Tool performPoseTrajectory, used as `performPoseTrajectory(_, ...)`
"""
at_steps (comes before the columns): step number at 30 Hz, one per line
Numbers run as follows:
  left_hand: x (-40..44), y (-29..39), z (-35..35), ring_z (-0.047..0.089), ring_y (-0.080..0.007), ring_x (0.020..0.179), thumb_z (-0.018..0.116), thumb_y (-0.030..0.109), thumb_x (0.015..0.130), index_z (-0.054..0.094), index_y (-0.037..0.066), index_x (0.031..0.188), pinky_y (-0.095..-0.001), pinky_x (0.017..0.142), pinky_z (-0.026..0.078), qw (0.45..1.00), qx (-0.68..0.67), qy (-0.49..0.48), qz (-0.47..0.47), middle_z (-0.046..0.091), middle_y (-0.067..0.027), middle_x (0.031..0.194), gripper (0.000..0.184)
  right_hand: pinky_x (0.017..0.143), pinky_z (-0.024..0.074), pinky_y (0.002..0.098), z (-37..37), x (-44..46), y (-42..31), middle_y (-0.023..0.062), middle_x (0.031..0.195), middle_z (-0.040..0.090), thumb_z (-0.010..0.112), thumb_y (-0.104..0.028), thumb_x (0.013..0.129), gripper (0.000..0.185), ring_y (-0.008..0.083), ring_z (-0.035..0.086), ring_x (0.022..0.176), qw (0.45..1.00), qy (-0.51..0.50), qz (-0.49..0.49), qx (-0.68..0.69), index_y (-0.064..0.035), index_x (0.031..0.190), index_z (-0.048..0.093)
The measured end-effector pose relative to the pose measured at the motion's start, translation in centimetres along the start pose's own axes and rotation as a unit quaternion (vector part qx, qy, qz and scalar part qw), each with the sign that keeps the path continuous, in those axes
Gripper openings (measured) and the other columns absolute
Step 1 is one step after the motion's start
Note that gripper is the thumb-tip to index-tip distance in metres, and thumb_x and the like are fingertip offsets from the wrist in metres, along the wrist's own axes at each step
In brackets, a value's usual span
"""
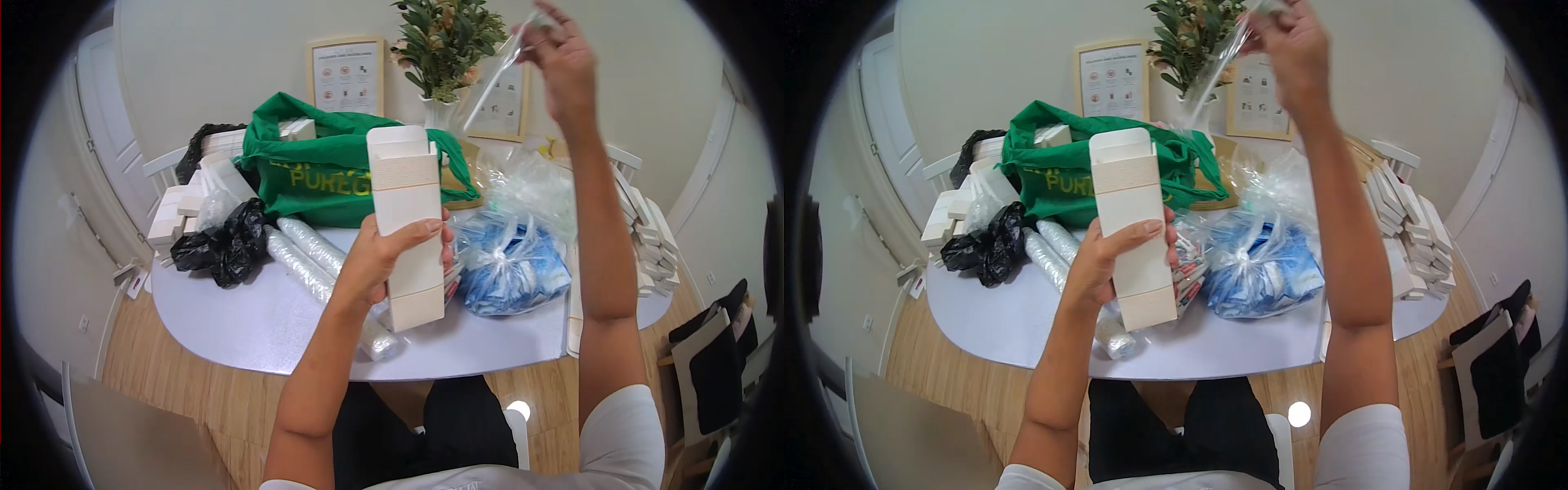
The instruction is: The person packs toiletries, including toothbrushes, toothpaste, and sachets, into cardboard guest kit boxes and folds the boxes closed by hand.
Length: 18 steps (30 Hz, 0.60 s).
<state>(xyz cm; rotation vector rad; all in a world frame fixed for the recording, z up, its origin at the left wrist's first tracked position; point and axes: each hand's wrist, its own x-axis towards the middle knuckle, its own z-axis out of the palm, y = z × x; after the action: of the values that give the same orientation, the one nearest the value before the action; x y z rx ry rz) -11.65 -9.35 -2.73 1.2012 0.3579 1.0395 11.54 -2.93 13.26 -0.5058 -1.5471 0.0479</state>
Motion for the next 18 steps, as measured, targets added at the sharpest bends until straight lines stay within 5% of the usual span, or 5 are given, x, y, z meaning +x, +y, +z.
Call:
performPoseTrajectory(2,0.0,0.0,0.0,0.064,-0.0197,0.070,0.067,0.020,0.077,0.054,-0.006,0.107,-0.0327,0.062,0.054,1.000,0.014,-0.001,-0.001,0.062,-0.0132,0.085,0.041,0.059,0.0518,0.0230,0.4,0.8,-2.8,0.0066,0.081,0.063,0.060,-0.005,0.088,0.030,0.0125,0.061,0.069,0.988,0.035,0.036,0.146,0.0021,0.115,0.051)
performPoseTrajectory(5,-0.1,0.1,0.2,0.064,-0.0196,0.070,0.069,0.021,0.077,0.054,-0.006,0.108,-0.0331,0.062,0.054,1.000,0.023,-0.013,-0.003,0.062,-0.0134,0.085,0.043,0.056,0.0537,0.0227,2.2,0.7,-3.5,0.0055,0.081,0.061,0.057,-0.002,0.089,0.033,0.0107,0.060,0.068,0.985,-0.009,0.050,0.163,0.0019,0.120,0.047)
performPoseTrajectory(11,-0.2,0.1,0.4,0.064,-0.0203,0.070,0.070,0.021,0.078,0.054,-0.006,0.109,-0.0330,0.063,0.054,0.998,0.052,-0.025,0.028,0.062,-0.0132,0.086,0.045,0.059,0.0542,0.0244,5.4,-1.5,-3.7,0.0076,0.086,0.060,0.055,-0.004,0.091,0.021,0.0154,0.061,0.072,0.982,-0.109,0.112,0.104,0.0032,0.110,0.053)
performPoseTrajectory(13,-0.1,-0.2,0.1,0.064,-0.0208,0.071,0.070,0.021,0.078,0.054,-0.006,0.109,-0.0330,0.064,0.054,0.998,0.043,-0.023,0.038,0.062,-0.0130,0.086,0.044,0.064,0.0560,0.0262,6.5,-2.4,-3.6,0.0097,0.091,0.064,0.064,-0.009,0.086,0.022,0.0122,0.064,0.069,0.965,-0.222,0.106,0.086,0.0038,0.104,0.060)
performPoseTrajectory(18,-0.2,0.2,0.2,0.064,-0.0215,0.071,0.069,0.020,0.077,0.053,-0.005,0.108,-0.0337,0.065,0.053,0.998,0.000,0.002,0.067,0.062,-0.0121,0.085,0.043,0.059,0.0523,0.0221,9.8,-4.6,-5.0,0.0076,0.075,0.066,0.071,-0.014,0.080,0.023,0.0110,0.064,0.067,0.944,-0.296,0.143,0.016,0.0024,0.095,0.067)
